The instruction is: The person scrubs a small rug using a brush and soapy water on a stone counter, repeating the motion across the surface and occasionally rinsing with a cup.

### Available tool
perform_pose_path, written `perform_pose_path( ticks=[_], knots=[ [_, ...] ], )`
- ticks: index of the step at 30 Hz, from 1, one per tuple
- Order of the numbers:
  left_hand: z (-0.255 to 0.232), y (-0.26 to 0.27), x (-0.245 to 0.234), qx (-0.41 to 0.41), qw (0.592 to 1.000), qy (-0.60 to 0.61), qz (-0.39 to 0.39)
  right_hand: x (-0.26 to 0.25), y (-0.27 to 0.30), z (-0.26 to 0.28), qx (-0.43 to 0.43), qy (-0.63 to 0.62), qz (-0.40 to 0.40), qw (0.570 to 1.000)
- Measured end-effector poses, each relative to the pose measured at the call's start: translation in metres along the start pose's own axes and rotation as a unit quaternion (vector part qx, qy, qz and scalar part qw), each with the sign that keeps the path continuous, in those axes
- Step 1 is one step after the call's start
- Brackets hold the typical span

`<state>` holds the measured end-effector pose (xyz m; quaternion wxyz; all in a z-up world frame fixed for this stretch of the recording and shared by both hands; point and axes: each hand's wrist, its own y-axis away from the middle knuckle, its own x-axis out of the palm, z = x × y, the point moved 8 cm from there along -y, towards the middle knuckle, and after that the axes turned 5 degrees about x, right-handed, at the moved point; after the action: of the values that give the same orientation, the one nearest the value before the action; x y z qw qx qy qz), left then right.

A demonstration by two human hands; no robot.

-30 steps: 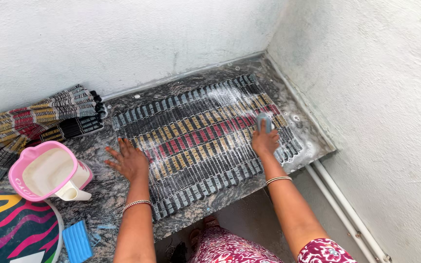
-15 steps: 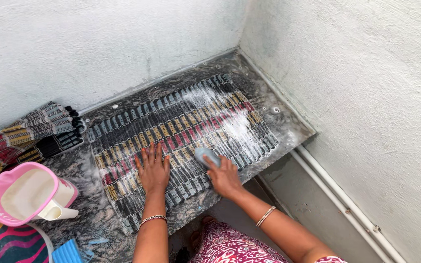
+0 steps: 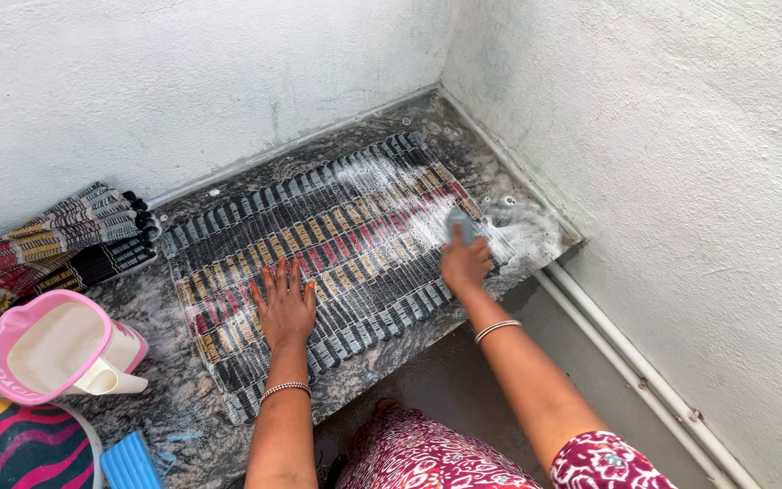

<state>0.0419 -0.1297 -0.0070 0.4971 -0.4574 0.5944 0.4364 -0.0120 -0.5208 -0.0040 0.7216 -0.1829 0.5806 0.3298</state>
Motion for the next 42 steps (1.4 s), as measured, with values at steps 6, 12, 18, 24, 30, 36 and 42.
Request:
perform_pose_path(
  ticks=[6,12,18,24,30,36,42],
  knots=[
    [0.013,0.01,0.008,0.019,1.0,-0.007,0.002,0.028,0.189,0.151,-0.362,0.0,0.079,0.929],
    [0.05,0.028,0.008,0.036,0.999,-0.024,0.0,0.01,0.15,0.113,-0.365,-0.035,0.02,0.93],
    [0.048,0.034,-0.001,0.03,0.999,-0.03,0.0,-0.008,-0.008,-0.05,-0.056,-0.012,-0.057,0.997],
    [0.045,0.035,-0.009,0.014,0.999,-0.029,0.011,0.008,-0.041,-0.048,0.091,-0.026,-0.021,0.995],
    [0.046,0.033,-0.006,0.009,0.999,-0.029,0.016,0.034,0.116,0.133,-0.194,-0.038,0.082,0.977],
    [0.052,0.033,0.001,0.012,0.991,-0.125,0.042,0.028,0.254,0.209,-0.509,-0.011,0.118,0.853],
    [0.052,0.035,0.001,0.014,0.999,-0.031,0.011,0.012,0.094,0.116,-0.283,-0.004,0.025,0.959]
  ],
)
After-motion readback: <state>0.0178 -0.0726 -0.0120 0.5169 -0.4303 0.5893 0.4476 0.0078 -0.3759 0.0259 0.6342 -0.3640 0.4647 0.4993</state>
